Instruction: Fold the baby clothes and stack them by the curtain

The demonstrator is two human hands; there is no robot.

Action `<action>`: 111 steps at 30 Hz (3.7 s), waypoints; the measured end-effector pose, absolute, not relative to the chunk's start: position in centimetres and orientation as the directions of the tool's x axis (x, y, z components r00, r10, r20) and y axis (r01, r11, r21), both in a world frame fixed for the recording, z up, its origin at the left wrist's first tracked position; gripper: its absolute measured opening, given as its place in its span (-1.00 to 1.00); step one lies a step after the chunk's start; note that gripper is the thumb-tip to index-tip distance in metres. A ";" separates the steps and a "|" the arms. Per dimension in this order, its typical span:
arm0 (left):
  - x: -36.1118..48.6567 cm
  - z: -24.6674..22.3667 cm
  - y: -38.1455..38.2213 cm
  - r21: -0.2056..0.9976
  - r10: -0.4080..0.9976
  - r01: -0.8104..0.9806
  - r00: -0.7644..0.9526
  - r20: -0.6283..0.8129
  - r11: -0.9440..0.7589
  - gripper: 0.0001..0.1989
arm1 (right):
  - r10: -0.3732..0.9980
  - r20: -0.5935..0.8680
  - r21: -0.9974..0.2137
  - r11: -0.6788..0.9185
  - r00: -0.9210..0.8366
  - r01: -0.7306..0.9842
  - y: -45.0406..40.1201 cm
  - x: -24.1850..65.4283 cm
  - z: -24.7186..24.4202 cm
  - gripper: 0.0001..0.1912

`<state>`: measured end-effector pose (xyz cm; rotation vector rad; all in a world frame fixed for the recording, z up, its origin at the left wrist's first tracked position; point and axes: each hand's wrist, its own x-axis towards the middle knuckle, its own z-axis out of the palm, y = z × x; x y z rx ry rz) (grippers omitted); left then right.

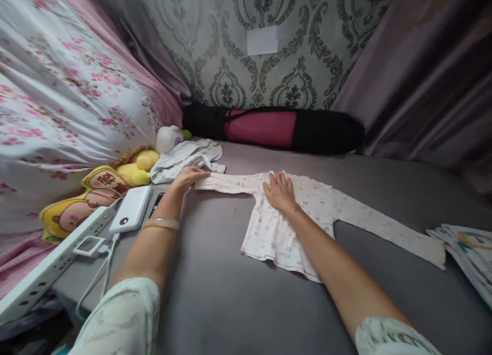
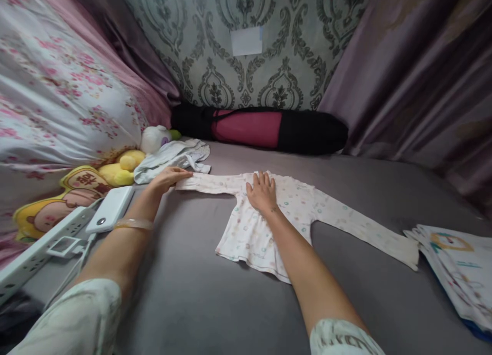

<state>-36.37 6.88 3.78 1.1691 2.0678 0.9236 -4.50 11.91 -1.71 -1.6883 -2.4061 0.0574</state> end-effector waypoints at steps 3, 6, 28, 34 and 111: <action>-36.6 3.0 6.9 0.717 0.888 0.592 -0.453 -0.082 0.368 -0.67 | 0.937 0.133 -0.151 0.342 -0.324 0.927 11.9 -4.6 -1.7 -0.36; -36.2 1.8 7.1 0.530 0.890 0.772 -0.451 0.066 0.351 -0.75 | 0.939 0.117 -0.152 0.340 -0.325 0.928 12.0 -4.5 -1.6 -0.36; -32.5 1.2 4.9 0.507 0.681 0.617 -0.729 0.078 0.602 -0.60 | 0.872 0.006 -0.166 0.483 -0.489 0.860 16.6 -8.2 2.6 -0.66; -33.2 1.0 4.9 0.467 0.700 0.642 -0.711 0.068 0.608 -0.56 | 0.862 -0.083 -0.180 0.481 -0.500 0.858 18.4 -9.1 3.5 -0.74; -27.3 -1.3 5.2 0.254 0.952 0.950 0.107 0.285 -0.183 -0.54 | 0.963 0.000 -0.217 0.262 -0.268 0.940 13.2 -2.0 -0.8 -0.28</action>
